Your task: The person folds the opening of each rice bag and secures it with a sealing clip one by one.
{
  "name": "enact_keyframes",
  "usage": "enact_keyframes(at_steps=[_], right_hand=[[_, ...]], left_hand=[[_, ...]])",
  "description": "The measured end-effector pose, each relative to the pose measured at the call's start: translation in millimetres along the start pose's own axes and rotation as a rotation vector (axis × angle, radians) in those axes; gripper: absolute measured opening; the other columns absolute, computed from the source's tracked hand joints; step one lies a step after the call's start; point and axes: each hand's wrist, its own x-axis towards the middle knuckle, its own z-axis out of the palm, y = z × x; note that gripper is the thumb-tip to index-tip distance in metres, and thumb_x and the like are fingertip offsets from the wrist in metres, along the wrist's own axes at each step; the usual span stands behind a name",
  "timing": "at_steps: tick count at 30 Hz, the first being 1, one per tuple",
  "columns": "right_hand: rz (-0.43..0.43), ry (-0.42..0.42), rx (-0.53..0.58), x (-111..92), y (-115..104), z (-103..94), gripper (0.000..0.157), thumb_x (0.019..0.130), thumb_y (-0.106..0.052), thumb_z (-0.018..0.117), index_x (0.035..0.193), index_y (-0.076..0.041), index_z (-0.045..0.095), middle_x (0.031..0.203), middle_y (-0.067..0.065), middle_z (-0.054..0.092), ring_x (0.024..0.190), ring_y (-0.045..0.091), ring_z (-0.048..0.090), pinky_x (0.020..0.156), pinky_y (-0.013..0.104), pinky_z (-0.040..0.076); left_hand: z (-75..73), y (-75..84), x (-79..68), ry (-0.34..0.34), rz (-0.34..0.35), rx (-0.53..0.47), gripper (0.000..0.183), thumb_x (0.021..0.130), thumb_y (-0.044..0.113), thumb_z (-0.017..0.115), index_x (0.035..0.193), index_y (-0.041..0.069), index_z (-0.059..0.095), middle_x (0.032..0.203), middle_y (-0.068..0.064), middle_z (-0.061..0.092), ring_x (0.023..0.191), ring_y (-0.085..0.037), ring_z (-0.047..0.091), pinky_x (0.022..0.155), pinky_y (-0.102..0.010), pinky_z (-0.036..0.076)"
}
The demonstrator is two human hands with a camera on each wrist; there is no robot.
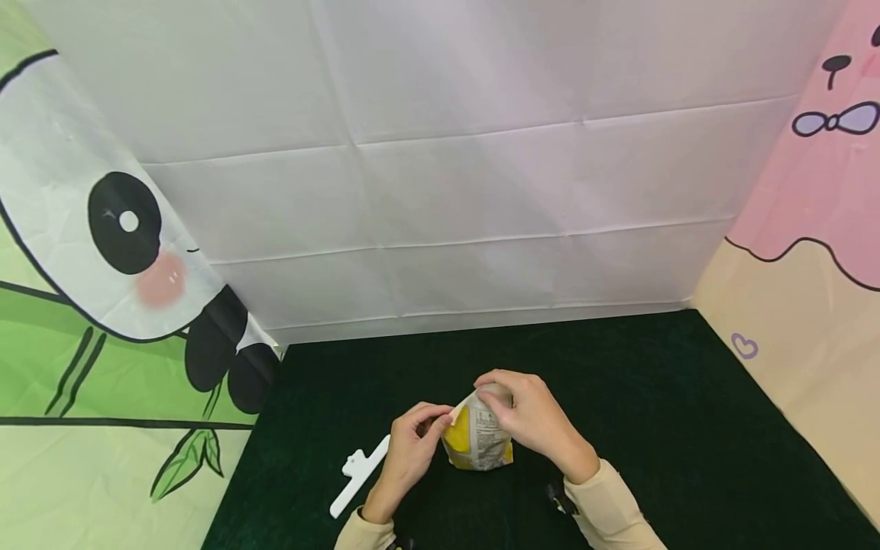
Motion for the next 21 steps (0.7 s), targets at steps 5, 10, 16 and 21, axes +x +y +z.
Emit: enact_keyframes(at_steps=[5, 10, 16, 21], right_hand=[[-0.002, 0.004, 0.002, -0.4, 0.7, 0.1, 0.016, 0.101, -0.011, 0.073, 0.114, -0.02, 0.077, 0.116, -0.002, 0.079, 0.097, 0.011, 0.072, 0.08, 0.029, 0.061], [-0.006, 0.006, -0.003, -1.1, 1.1, 0.5, 0.017, 0.101, -0.012, 0.072, 0.115, -0.02, 0.077, 0.117, -0.002, 0.079, 0.101, 0.013, 0.073, 0.083, 0.033, 0.062], [-0.01, 0.029, -0.033, -1.3, -1.9, 2.6, 0.018, 0.095, -0.025, 0.081, 0.113, -0.023, 0.077, 0.114, -0.005, 0.079, 0.093, 0.009, 0.071, 0.076, 0.027, 0.059], [0.015, 0.062, -0.058, -0.3, -5.0, 6.4, 0.015, 0.094, -0.037, 0.082, 0.104, -0.026, 0.078, 0.106, -0.01, 0.079, 0.091, 0.006, 0.069, 0.077, 0.028, 0.057]], left_hand=[[2.8, 1.1, 1.0, 0.016, -0.003, 0.011, 0.011, 0.101, 0.028, 0.074, 0.104, 0.021, 0.082, 0.093, 0.003, 0.072, 0.07, -0.004, 0.051, 0.062, -0.017, 0.043], [4.6, 1.6, 0.4, 0.034, 0.002, 0.031, 0.007, 0.1, 0.024, 0.076, 0.102, 0.021, 0.082, 0.091, 0.004, 0.071, 0.068, -0.002, 0.05, 0.06, -0.017, 0.044], [6.1, 1.5, 1.0, 0.055, 0.031, 0.052, 0.005, 0.1, 0.022, 0.076, 0.101, 0.02, 0.08, 0.089, 0.004, 0.07, 0.067, -0.001, 0.049, 0.059, -0.017, 0.044], [8.4, 1.8, -0.9, 0.065, 0.056, 0.059, 0.005, 0.101, 0.022, 0.075, 0.101, 0.019, 0.079, 0.088, 0.004, 0.068, 0.067, -0.001, 0.049, 0.058, -0.017, 0.044]])
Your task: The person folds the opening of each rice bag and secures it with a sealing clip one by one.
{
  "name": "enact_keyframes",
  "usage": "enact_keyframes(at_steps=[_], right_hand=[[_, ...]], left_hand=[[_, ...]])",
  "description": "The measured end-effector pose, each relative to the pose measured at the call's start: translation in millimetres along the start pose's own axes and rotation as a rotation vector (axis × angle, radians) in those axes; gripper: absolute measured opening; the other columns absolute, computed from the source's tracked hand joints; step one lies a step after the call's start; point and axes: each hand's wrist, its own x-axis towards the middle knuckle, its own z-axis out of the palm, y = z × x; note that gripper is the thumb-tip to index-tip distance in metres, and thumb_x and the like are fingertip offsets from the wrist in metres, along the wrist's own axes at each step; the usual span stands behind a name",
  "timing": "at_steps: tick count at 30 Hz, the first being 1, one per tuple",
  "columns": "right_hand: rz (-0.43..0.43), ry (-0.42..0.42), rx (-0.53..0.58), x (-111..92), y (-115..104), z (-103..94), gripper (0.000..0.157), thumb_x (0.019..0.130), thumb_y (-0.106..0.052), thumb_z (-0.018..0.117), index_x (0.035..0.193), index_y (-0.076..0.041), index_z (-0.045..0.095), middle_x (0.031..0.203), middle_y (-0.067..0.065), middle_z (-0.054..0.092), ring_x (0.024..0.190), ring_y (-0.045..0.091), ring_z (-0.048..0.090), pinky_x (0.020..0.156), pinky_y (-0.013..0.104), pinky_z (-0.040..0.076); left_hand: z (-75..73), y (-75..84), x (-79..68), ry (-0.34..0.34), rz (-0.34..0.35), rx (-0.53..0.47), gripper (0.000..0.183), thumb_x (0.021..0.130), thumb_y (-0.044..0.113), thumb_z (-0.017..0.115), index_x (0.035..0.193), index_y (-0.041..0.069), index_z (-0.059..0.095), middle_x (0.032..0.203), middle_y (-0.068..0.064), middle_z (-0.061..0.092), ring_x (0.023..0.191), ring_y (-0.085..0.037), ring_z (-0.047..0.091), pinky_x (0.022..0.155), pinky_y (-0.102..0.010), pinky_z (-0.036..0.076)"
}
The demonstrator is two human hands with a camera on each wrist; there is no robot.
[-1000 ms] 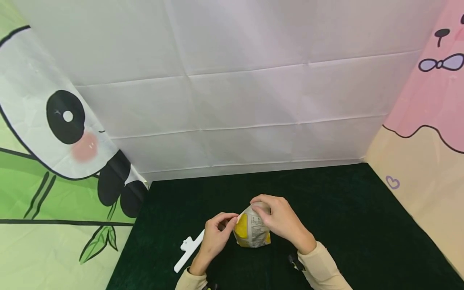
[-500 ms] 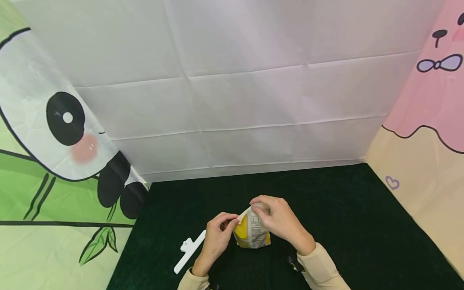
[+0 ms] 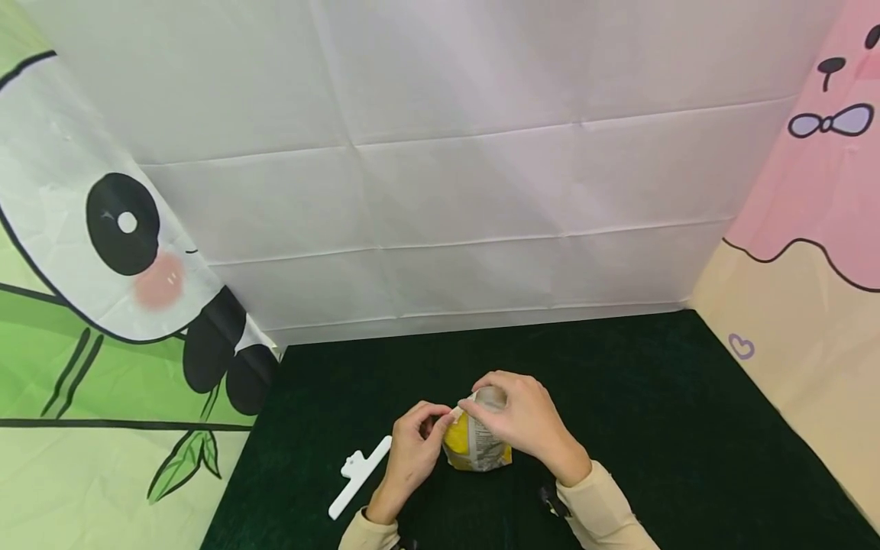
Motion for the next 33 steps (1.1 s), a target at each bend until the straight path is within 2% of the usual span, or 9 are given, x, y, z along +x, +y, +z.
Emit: enact_keyframes(at_steps=[3, 7, 13, 21, 27, 33], right_hand=[[0.016, -0.014, 0.029, 1, -1, 1.6, 0.008, 0.097, -0.028, 0.08, 0.103, -0.025, 0.078, 0.106, -0.009, 0.079, 0.092, 0.008, 0.07, 0.08, 0.031, 0.059], [0.028, -0.048, 0.069, 3, 0, 2.2, 0.008, 0.099, -0.019, 0.078, 0.106, -0.021, 0.078, 0.109, -0.005, 0.08, 0.092, 0.009, 0.07, 0.081, 0.031, 0.061], [0.021, -0.052, 0.098, 4, 2, 1.3, 0.008, 0.1, -0.014, 0.075, 0.106, -0.017, 0.079, 0.105, -0.004, 0.08, 0.092, 0.01, 0.072, 0.081, 0.03, 0.062], [-0.015, -0.018, 0.117, 3, 4, 1.3, 0.009, 0.099, -0.011, 0.076, 0.102, -0.017, 0.082, 0.102, -0.005, 0.081, 0.088, 0.007, 0.072, 0.077, 0.026, 0.061], [-0.024, -0.008, 0.121, 4, 5, 1.7, 0.012, 0.098, -0.011, 0.077, 0.103, -0.018, 0.084, 0.1, -0.008, 0.081, 0.088, 0.007, 0.073, 0.079, 0.026, 0.062], [-0.018, -0.005, 0.103, 4, 7, 2.7, 0.012, 0.099, -0.012, 0.076, 0.102, -0.02, 0.084, 0.097, -0.011, 0.079, 0.087, 0.006, 0.072, 0.077, 0.026, 0.061]], left_hand=[[0.3, -0.3, -0.7, 0.004, 0.01, 0.006, 0.006, 0.102, 0.023, 0.074, 0.101, 0.018, 0.078, 0.087, 0.004, 0.067, 0.067, -0.001, 0.048, 0.057, -0.017, 0.044], [0.0, -0.4, 0.0, -0.004, 0.004, 0.022, 0.006, 0.103, 0.023, 0.073, 0.101, 0.018, 0.077, 0.087, 0.005, 0.064, 0.067, 0.0, 0.047, 0.057, -0.017, 0.043], [-1.5, 2.4, 1.2, -0.025, -0.021, 0.029, 0.005, 0.103, 0.023, 0.072, 0.103, 0.021, 0.077, 0.088, 0.007, 0.064, 0.068, -0.001, 0.048, 0.059, -0.017, 0.044], [-0.7, 6.6, 2.8, -0.017, -0.04, 0.046, 0.005, 0.1, 0.026, 0.076, 0.101, 0.023, 0.081, 0.09, 0.008, 0.068, 0.071, -0.003, 0.051, 0.063, -0.018, 0.046], [0.7, 11.8, 6.9, 0.004, -0.004, 0.039, 0.007, 0.101, 0.023, 0.075, 0.099, 0.022, 0.082, 0.092, 0.008, 0.071, 0.076, -0.006, 0.054, 0.068, -0.019, 0.05], [6.4, 14.0, 9.5, 0.008, 0.042, 0.002, 0.011, 0.103, 0.025, 0.073, 0.1, 0.02, 0.081, 0.095, 0.006, 0.072, 0.081, -0.004, 0.056, 0.072, -0.021, 0.051]])
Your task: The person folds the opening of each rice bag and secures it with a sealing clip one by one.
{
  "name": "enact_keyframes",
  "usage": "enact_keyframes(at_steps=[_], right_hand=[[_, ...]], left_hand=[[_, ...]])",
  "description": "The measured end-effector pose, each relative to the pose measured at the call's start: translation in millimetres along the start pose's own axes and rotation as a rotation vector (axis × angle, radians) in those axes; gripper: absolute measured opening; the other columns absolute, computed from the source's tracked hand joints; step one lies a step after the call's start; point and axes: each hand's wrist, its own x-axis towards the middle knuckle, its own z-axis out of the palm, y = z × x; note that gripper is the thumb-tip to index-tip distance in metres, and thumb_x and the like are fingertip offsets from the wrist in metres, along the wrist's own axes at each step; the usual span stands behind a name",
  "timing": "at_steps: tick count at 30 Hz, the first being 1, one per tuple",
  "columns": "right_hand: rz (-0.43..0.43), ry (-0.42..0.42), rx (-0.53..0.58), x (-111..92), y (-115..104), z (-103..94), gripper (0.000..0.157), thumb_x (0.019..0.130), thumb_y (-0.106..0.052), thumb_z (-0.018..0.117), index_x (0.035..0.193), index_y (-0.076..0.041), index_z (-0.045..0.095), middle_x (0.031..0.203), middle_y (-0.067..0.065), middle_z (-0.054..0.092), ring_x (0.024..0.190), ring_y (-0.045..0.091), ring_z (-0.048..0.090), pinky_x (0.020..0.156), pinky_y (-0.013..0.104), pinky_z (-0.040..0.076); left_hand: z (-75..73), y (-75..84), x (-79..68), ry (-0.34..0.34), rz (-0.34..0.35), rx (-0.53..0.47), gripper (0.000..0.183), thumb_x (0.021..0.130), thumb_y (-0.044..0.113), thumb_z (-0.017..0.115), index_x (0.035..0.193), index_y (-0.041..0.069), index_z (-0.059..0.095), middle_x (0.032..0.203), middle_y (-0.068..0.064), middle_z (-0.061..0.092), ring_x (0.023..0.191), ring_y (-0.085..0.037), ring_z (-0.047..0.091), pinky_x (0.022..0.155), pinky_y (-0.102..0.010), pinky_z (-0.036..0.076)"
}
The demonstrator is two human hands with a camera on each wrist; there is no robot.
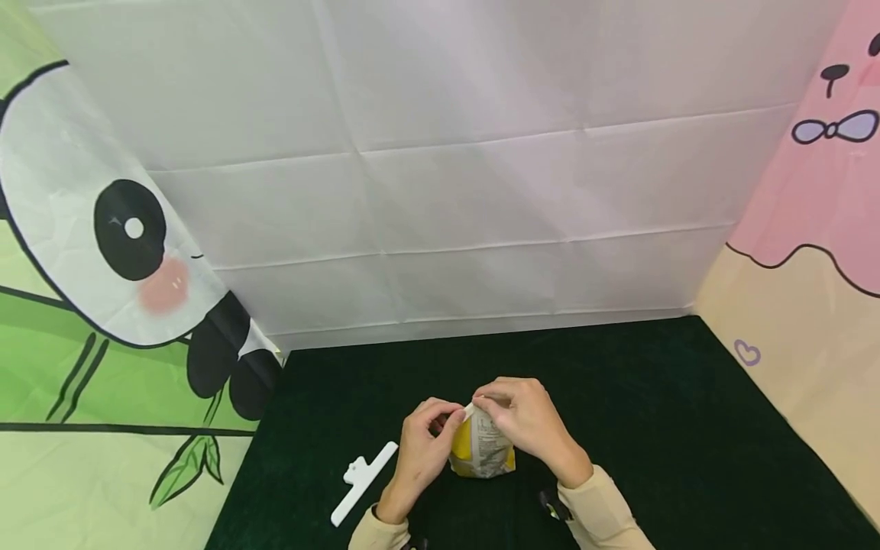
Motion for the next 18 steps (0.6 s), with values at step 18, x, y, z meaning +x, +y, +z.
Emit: enact_keyframes(at_steps=[18], right_hand=[[0.048, 0.019, -0.042, 0.1, -0.6, 3.0, 0.007, 0.101, -0.018, 0.073, 0.099, -0.02, 0.08, 0.102, -0.005, 0.08, 0.09, 0.012, 0.07, 0.079, 0.037, 0.062]], left_hand=[[6.7, 2.4, 8.1, -0.02, 0.085, 0.042, 0.009, 0.104, 0.021, 0.072, 0.098, 0.016, 0.077, 0.091, 0.004, 0.069, 0.08, -0.003, 0.056, 0.068, -0.02, 0.051]])
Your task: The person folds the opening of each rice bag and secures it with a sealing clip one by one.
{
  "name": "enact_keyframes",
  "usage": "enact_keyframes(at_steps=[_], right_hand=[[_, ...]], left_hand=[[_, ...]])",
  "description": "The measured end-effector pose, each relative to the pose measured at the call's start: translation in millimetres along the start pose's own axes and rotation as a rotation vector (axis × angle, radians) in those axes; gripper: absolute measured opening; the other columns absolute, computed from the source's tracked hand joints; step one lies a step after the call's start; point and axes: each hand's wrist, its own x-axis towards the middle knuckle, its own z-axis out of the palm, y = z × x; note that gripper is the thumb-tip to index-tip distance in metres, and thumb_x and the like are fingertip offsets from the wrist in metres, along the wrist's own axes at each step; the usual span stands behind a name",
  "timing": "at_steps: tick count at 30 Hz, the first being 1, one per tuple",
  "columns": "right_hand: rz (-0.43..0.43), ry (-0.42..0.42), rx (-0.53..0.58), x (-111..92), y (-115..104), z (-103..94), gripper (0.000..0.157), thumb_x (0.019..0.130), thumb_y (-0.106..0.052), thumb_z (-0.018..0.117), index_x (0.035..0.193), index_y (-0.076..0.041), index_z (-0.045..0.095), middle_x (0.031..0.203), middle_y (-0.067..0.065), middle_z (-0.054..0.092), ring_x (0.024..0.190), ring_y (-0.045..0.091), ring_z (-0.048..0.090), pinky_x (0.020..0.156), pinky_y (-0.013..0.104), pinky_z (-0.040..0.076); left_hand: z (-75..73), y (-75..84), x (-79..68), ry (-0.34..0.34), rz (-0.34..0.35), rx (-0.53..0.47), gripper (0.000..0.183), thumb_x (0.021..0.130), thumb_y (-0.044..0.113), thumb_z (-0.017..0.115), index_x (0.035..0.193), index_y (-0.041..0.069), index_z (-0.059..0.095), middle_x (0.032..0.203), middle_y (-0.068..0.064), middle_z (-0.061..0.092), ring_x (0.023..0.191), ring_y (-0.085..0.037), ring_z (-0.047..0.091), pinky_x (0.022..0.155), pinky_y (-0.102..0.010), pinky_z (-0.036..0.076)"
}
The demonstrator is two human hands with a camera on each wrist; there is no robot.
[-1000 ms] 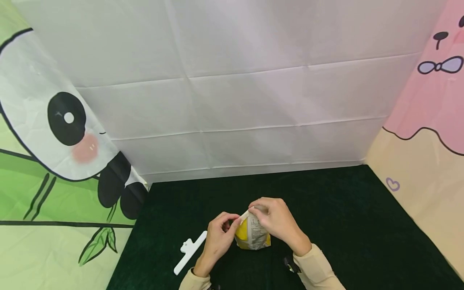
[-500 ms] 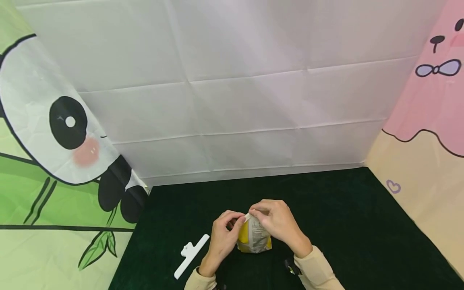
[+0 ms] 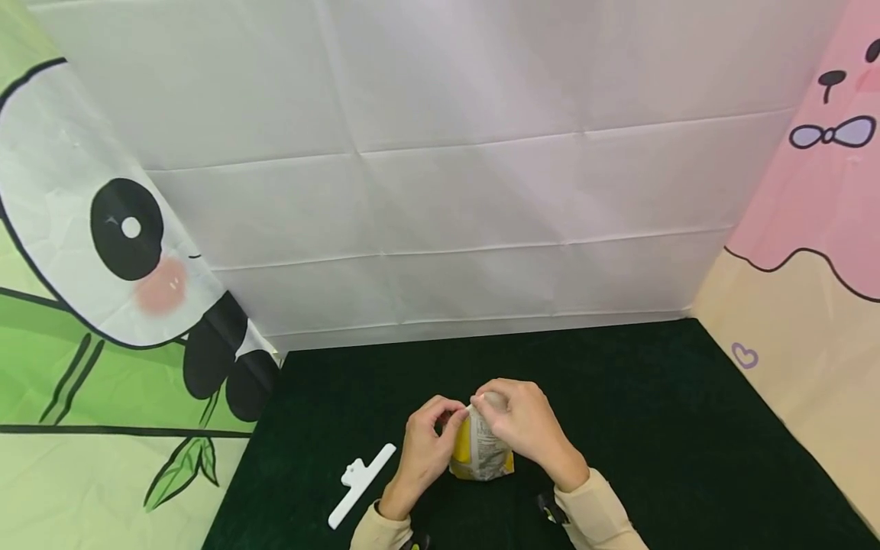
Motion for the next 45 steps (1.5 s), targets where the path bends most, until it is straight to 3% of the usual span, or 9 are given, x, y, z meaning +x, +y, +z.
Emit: enact_keyframes(at_steps=[3, 8, 14, 22, 32, 34, 37, 41, 45], right_hand=[[0.006, 0.017, 0.012, -1, -1, 1.5, 0.003, 0.098, -0.018, 0.076, 0.1, -0.019, 0.079, 0.101, -0.004, 0.08, 0.09, 0.013, 0.07, 0.079, 0.039, 0.062], [0.042, 0.004, 0.038, -3, -2, 2.6, 0.017, 0.094, -0.021, 0.082, 0.11, -0.017, 0.077, 0.1, -0.003, 0.078, 0.087, 0.011, 0.07, 0.074, 0.034, 0.063], [0.046, -0.036, 0.074, -3, -2, 2.6, 0.004, 0.095, -0.023, 0.082, 0.094, -0.02, 0.081, 0.099, 0.005, 0.082, 0.073, 0.005, 0.069, 0.061, 0.023, 0.058], [-0.017, -0.045, 0.074, -2, -6, 2.3, 0.004, 0.095, -0.015, 0.081, 0.092, -0.015, 0.083, 0.091, 0.004, 0.082, 0.057, -0.002, 0.057, 0.052, 0.021, 0.054], [0.04, -0.077, 0.072, -6, -12, 3.2, 0.006, 0.097, -0.017, 0.079, 0.092, -0.017, 0.083, 0.081, -0.003, 0.079, 0.046, -0.003, 0.037, 0.045, 0.021, 0.041], [0.04, -0.072, 0.071, -7, -13, 3.7, 0.006, 0.097, -0.017, 0.079, 0.093, -0.018, 0.083, 0.079, -0.004, 0.079, 0.044, -0.002, 0.032, 0.044, 0.021, 0.038], [0.044, -0.062, 0.066, -7, -14, 5.0, 0.006, 0.097, -0.015, 0.079, 0.093, -0.018, 0.083, 0.067, -0.008, 0.07, 0.042, -0.004, 0.03, 0.043, 0.019, 0.035], [0.039, -0.062, 0.076, -8, -14, 5.3, 0.006, 0.097, -0.016, 0.079, 0.093, -0.017, 0.083, 0.065, -0.008, 0.066, 0.045, -0.005, 0.035, 0.047, 0.018, 0.041], [0.029, -0.057, 0.071, -8, -13, 5.1, 0.006, 0.097, -0.017, 0.079, 0.093, -0.017, 0.083, 0.086, -0.003, 0.08, 0.053, -0.001, 0.048, 0.053, 0.022, 0.051]], left_hand=[[0.5, -0.4, -0.7, 0.008, 0.027, -0.006, 0.009, 0.103, 0.021, 0.072, 0.097, 0.016, 0.077, 0.09, 0.004, 0.069, 0.079, -0.003, 0.056, 0.066, -0.02, 0.051], [1.0, -2.0, -2.3, 0.014, 0.067, -0.013, 0.008, 0.103, 0.019, 0.072, 0.098, 0.016, 0.077, 0.09, 0.004, 0.069, 0.078, -0.001, 0.057, 0.066, -0.022, 0.053], [-1.6, -0.9, -3.3, 0.01, 0.086, -0.026, 0.007, 0.102, 0.017, 0.073, 0.102, 0.017, 0.08, 0.09, 0.005, 0.071, 0.078, -0.001, 0.059, 0.066, -0.022, 0.055], [-3.2, 1.6, -4.2, -0.015, 0.047, -0.066, 0.008, 0.099, 0.02, 0.078, 0.106, 0.017, 0.08, 0.098, 0.002, 0.076, 0.084, -0.004, 0.065, 0.073, -0.023, 0.058], [-9.0, 2.9, -4.4, 0.031, 0.0, -0.081, 0.008, 0.09, 0.022, 0.087, 0.093, 0.015, 0.085, 0.089, 0.002, 0.082, 0.077, -0.005, 0.07, 0.068, -0.032, 0.061], [-12.8, 4.2, -3.6, 0.0, -0.001, -0.076, 0.01, 0.091, 0.023, 0.086, 0.095, 0.014, 0.085, 0.091, 0.002, 0.083, 0.08, -0.007, 0.073, 0.07, -0.036, 0.063], [-25.1, 6.3, -1.4, -0.131, -0.041, -0.017, 0.014, 0.097, 0.026, 0.08, 0.105, 0.015, 0.084, 0.098, 0.003, 0.083, 0.088, -0.008, 0.074, 0.077, -0.038, 0.064], [-44.8, 8.6, -0.3, -0.296, -0.107, 0.094, 0.016, 0.102, 0.027, 0.074, 0.111, 0.018, 0.083, 0.105, 0.005, 0.083, 0.095, -0.008, 0.074, 0.08, -0.03, 0.062], [-47.1, 7.0, -0.9, -0.29, -0.094, 0.139, 0.013, 0.101, 0.026, 0.076, 0.106, 0.018, 0.084, 0.101, 0.005, 0.083, 0.091, -0.005, 0.074, 0.077, -0.025, 0.06]])
